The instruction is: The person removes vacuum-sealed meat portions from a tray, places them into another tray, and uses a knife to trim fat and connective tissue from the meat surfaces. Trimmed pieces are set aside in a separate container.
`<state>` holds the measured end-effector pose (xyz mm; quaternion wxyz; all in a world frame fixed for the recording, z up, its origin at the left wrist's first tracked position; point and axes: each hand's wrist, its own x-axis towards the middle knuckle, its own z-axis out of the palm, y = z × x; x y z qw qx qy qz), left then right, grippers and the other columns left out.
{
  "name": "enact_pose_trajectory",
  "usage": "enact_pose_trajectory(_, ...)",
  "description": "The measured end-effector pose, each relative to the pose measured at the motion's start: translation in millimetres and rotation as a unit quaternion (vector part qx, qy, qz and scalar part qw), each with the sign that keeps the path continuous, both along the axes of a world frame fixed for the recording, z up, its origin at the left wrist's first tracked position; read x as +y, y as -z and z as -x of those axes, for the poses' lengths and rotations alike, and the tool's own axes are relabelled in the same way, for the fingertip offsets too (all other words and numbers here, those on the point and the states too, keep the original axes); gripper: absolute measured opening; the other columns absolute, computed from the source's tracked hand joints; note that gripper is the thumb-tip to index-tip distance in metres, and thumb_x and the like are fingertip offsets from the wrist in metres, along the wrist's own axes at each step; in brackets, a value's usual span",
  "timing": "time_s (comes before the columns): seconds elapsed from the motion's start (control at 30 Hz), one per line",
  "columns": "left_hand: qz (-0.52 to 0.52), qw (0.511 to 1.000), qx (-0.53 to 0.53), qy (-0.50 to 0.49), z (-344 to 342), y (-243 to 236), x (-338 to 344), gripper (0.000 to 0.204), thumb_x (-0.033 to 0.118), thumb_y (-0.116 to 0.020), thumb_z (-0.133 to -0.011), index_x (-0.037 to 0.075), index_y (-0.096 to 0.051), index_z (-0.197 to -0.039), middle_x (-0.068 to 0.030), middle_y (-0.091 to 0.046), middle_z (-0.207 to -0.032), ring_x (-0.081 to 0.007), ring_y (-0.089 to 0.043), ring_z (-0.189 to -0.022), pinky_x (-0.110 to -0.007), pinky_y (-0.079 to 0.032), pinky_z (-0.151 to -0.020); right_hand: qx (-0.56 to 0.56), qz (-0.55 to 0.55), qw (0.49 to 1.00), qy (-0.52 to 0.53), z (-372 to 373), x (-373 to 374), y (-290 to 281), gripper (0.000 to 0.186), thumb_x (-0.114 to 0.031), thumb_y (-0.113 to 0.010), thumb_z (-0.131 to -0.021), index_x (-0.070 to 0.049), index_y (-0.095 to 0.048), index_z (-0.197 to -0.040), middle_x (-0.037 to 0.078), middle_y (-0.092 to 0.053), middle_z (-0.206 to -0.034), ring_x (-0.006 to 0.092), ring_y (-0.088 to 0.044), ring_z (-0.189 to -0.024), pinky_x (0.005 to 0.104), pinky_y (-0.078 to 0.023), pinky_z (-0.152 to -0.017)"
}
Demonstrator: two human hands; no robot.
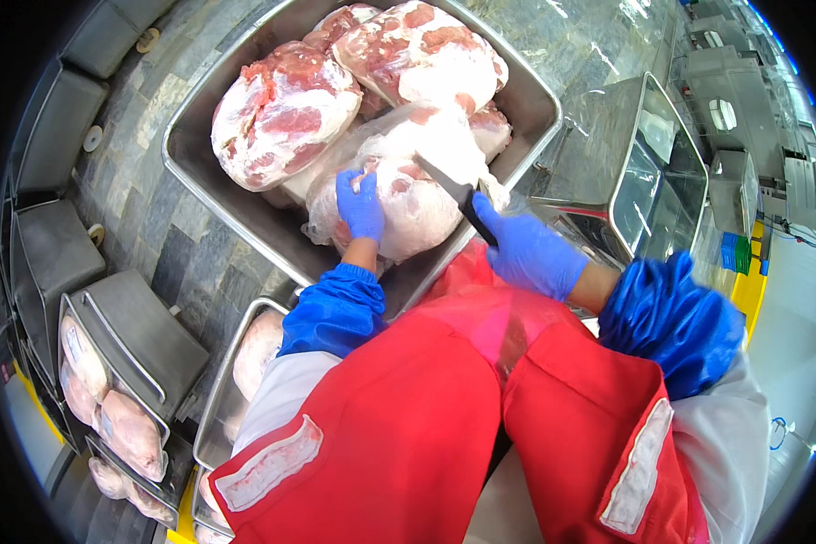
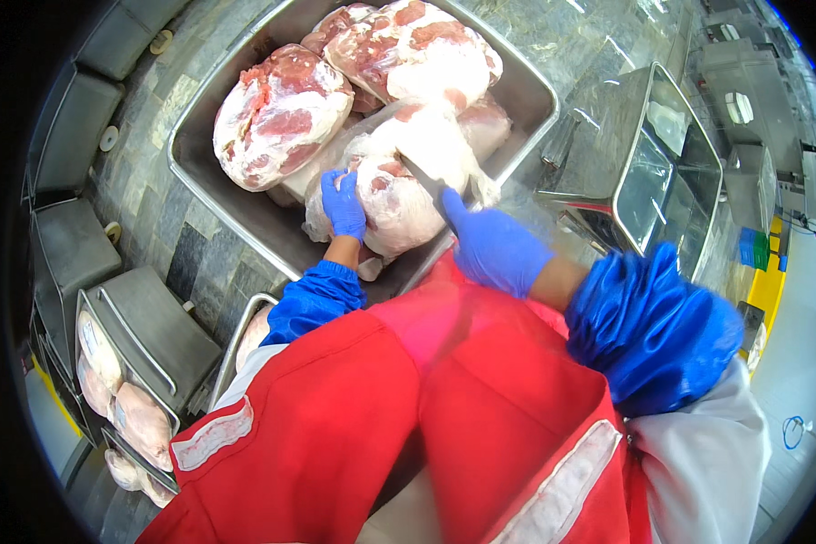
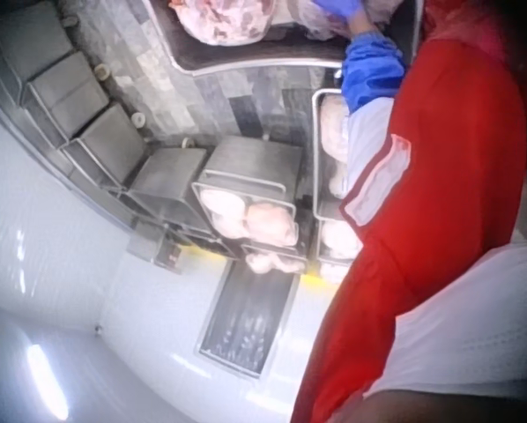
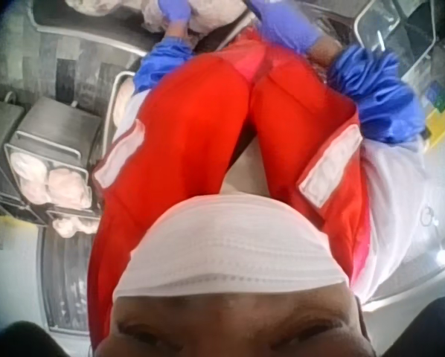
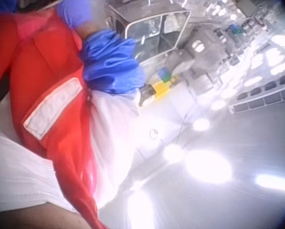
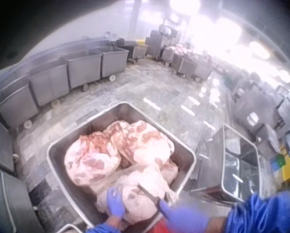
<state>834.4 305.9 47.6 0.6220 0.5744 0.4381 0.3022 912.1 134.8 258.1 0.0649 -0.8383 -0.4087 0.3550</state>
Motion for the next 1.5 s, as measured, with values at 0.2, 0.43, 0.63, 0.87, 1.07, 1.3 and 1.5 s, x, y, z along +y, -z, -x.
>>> enact_pose_trajectory(0.2,0.048,0.999,-0.005,-0.022,5,10,-1,0.020,0.012,-0.059,-0.074,0.001,-0.047,-0.085,-0.0086,-0.049,-0.083,-0.0164,-0.044,-0.079,-0.029,-0.038,-0.075,-0.029,-0.022,0.997,0.068,35,-40,55,0.066,-0.010,-0.045,-0.076,-0.009,-0.015,-0.135,0.021,-0.059,-0.079,0.0393,-0.057,-0.073,0.0453,-0.044,-0.066)
enact_pose_trajectory(0.43,-0.010,1.000,0.008,-0.021,10,18,3,0.020,0.013,-0.059,-0.075,0.001,-0.047,-0.085,-0.0096,-0.050,-0.083,-0.0173,-0.045,-0.079,-0.030,-0.039,-0.075,-0.149,0.122,0.976,-0.101,25,4,-24,0.062,-0.009,-0.046,-0.075,-0.002,-0.021,-0.132,0.016,-0.059,-0.068,0.0299,-0.059,-0.058,0.0421,-0.046,-0.051)
enact_pose_trajectory(0.63,0.018,1.000,0.002,-0.022,6,-1,-4,0.021,0.017,-0.058,-0.075,0.001,-0.049,-0.085,-0.0091,-0.052,-0.082,-0.0173,-0.047,-0.079,-0.029,-0.039,-0.075,-0.210,0.104,0.927,-0.293,9,74,-45,0.050,-0.004,-0.053,-0.071,0.012,-0.038,-0.116,0.013,-0.059,-0.061,0.0257,-0.060,-0.054,0.0372,-0.046,-0.045)
enact_pose_trajectory(0.87,-0.006,0.998,0.007,-0.055,7,23,1,0.022,0.019,-0.058,-0.075,0.002,-0.049,-0.085,-0.0087,-0.052,-0.082,-0.0168,-0.047,-0.078,-0.029,-0.039,-0.075,-0.084,0.144,0.963,-0.213,-6,67,-36,0.052,-0.003,-0.046,-0.073,0.011,-0.030,-0.121,0.020,-0.059,-0.067,0.0313,-0.060,-0.056,0.0390,-0.047,-0.047)
enact_pose_trajectory(1.07,0.075,0.994,-0.007,-0.079,12,40,7,0.024,0.019,-0.058,-0.075,0.001,-0.048,-0.087,-0.0101,-0.051,-0.084,-0.0172,-0.047,-0.078,-0.029,-0.040,-0.074,-0.082,0.060,0.985,-0.142,-1,13,32,0.066,-0.009,-0.046,-0.077,-0.003,-0.013,-0.134,0.020,-0.059,-0.071,0.0333,-0.059,-0.064,0.0432,-0.046,-0.056)
enact_pose_trajectory(1.3,0.037,0.995,0.029,-0.083,15,35,7,0.022,0.017,-0.057,-0.076,0.000,-0.047,-0.087,-0.0095,-0.050,-0.080,-0.0176,-0.045,-0.075,-0.030,-0.040,-0.072,-0.092,0.112,0.972,-0.187,-19,51,-19,0.062,-0.005,-0.048,-0.071,0.002,-0.023,-0.127,0.019,-0.058,-0.068,0.0313,-0.060,-0.063,0.0409,-0.046,-0.055)
enact_pose_trajectory(1.5,0.049,0.993,0.032,-0.101,14,26,10,0.023,0.018,-0.059,-0.075,0.001,-0.047,-0.086,-0.0099,-0.051,-0.081,-0.0180,-0.046,-0.076,-0.031,-0.040,-0.072,0.000,0.245,0.924,-0.294,-66,141,-40,0.025,-0.007,-0.044,-0.071,-0.002,-0.049,-0.095,0.014,-0.058,-0.059,0.0221,-0.057,-0.045,0.0325,-0.044,-0.037)
